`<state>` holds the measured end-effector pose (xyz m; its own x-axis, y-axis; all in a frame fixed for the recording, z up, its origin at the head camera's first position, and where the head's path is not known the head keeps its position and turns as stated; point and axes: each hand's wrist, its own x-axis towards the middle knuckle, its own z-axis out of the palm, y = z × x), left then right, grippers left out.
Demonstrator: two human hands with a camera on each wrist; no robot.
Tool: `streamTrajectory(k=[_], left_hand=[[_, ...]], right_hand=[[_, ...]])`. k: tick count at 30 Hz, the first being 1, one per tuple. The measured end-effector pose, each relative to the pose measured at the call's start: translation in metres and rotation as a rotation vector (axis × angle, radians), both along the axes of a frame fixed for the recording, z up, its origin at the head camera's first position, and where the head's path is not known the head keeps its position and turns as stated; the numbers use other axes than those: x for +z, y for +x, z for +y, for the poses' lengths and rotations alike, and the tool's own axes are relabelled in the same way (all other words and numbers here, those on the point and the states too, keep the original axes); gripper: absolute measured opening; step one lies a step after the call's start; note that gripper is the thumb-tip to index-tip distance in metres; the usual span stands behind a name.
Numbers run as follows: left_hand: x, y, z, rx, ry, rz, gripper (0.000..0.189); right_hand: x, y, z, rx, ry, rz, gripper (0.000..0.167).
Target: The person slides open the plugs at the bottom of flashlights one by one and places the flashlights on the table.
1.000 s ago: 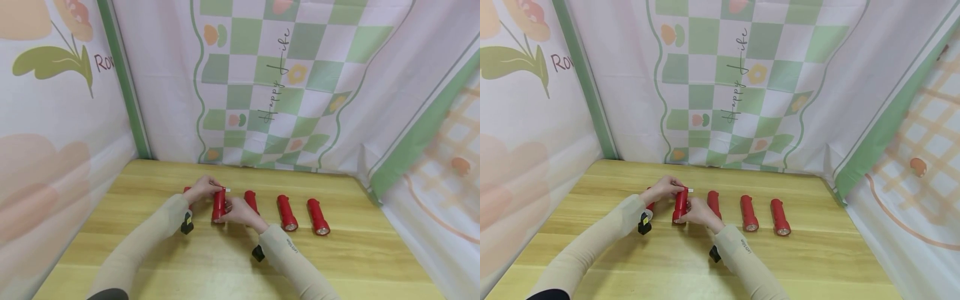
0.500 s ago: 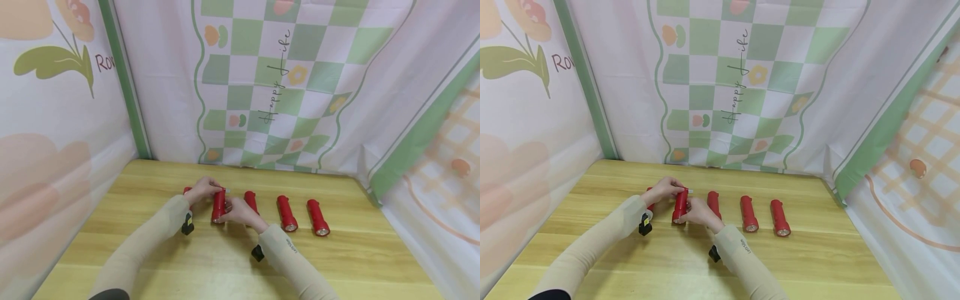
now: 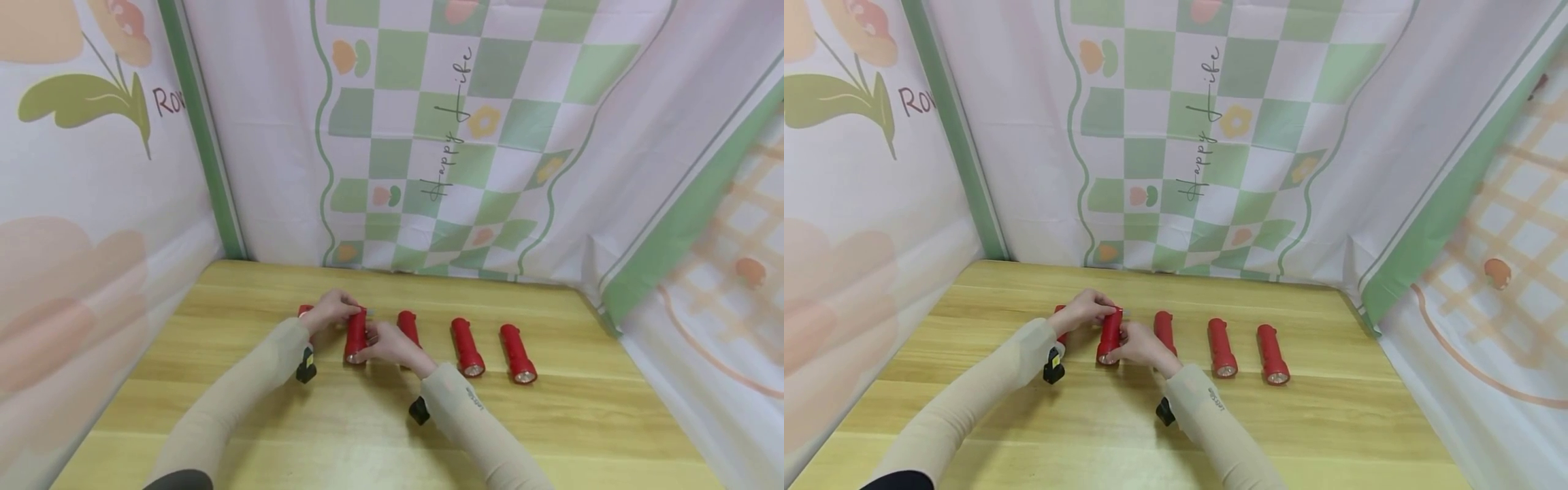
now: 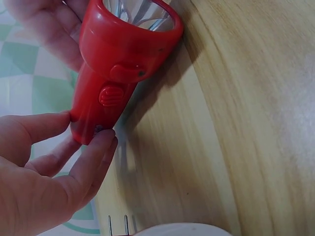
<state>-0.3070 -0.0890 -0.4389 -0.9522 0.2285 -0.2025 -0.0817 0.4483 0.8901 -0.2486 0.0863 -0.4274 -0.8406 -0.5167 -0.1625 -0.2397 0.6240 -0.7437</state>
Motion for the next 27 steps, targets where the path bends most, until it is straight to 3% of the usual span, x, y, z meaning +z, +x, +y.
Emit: streamTrajectory(k=[27], left_hand=[[-0.0044, -0.0045, 0.0023, 0.005, -0.066, -0.02, 0.025]], right_hand=[[-0.0049, -0.0011, 0.0073, 0.032, -0.017, 0.025, 0.032]])
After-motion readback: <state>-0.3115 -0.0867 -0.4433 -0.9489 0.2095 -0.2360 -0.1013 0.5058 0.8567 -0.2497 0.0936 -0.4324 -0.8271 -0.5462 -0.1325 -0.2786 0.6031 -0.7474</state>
